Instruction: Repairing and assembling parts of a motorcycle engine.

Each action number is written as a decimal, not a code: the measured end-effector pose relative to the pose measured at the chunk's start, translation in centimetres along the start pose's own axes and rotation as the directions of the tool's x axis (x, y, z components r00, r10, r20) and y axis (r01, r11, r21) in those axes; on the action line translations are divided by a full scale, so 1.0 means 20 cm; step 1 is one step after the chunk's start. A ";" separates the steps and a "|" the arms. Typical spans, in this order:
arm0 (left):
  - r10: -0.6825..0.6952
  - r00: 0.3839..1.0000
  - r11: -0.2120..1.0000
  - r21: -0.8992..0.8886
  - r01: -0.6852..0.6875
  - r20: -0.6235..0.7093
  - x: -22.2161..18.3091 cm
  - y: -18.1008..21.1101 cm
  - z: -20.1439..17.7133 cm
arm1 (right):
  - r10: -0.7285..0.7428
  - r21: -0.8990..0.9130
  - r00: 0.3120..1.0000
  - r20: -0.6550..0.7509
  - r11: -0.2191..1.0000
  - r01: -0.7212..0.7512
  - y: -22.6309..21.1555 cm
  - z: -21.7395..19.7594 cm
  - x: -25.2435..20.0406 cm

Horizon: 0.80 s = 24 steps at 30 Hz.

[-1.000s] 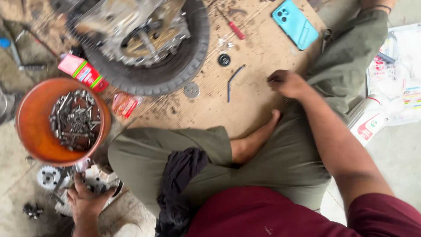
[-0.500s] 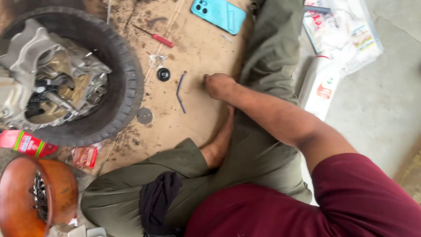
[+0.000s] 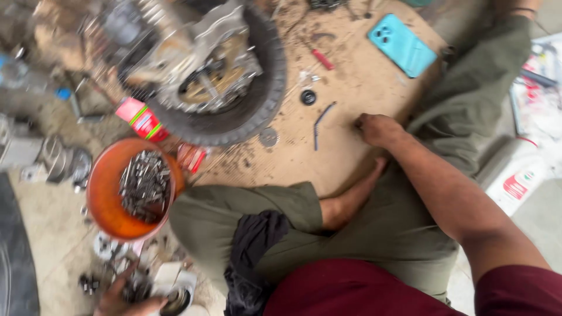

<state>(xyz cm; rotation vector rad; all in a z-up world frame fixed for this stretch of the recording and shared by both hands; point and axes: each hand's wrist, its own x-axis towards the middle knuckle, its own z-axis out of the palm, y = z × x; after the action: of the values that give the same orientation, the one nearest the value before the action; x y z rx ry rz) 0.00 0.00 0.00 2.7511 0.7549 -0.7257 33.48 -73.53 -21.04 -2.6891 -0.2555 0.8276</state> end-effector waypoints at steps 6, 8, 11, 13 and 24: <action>0.170 0.940 0.872 -0.398 -0.283 -0.295 -0.45 1.16 -0.38 | 0.009 -0.146 0.997 0.083 0.989 0.003 0.10 0.06 0.07; 0.322 0.918 0.859 -0.337 -0.386 -0.231 -0.43 1.44 -0.46 | 0.149 -0.019 0.988 0.040 0.989 -0.149 0.02 -0.06 0.03; 0.601 0.759 0.754 -0.137 -0.643 -0.252 -0.19 1.75 -0.18 | 0.200 0.005 0.979 0.042 0.980 -0.200 -0.13 -0.09 -0.04; 0.616 0.744 0.708 -0.233 -0.667 -0.260 -0.09 1.96 0.00 | 0.168 -0.053 0.984 -0.053 0.984 -0.170 0.01 0.05 0.01; 0.739 0.665 0.655 -0.116 -0.747 -0.111 0.15 2.37 0.41 | 0.203 -0.061 0.965 -0.164 0.975 -0.215 -0.05 -0.05 0.00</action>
<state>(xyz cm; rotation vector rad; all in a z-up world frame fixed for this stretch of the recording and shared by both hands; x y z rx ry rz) 23.68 -41.59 -5.87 2.5789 -0.3439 -0.3757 34.01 -72.87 -19.86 -2.8730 0.0349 0.6698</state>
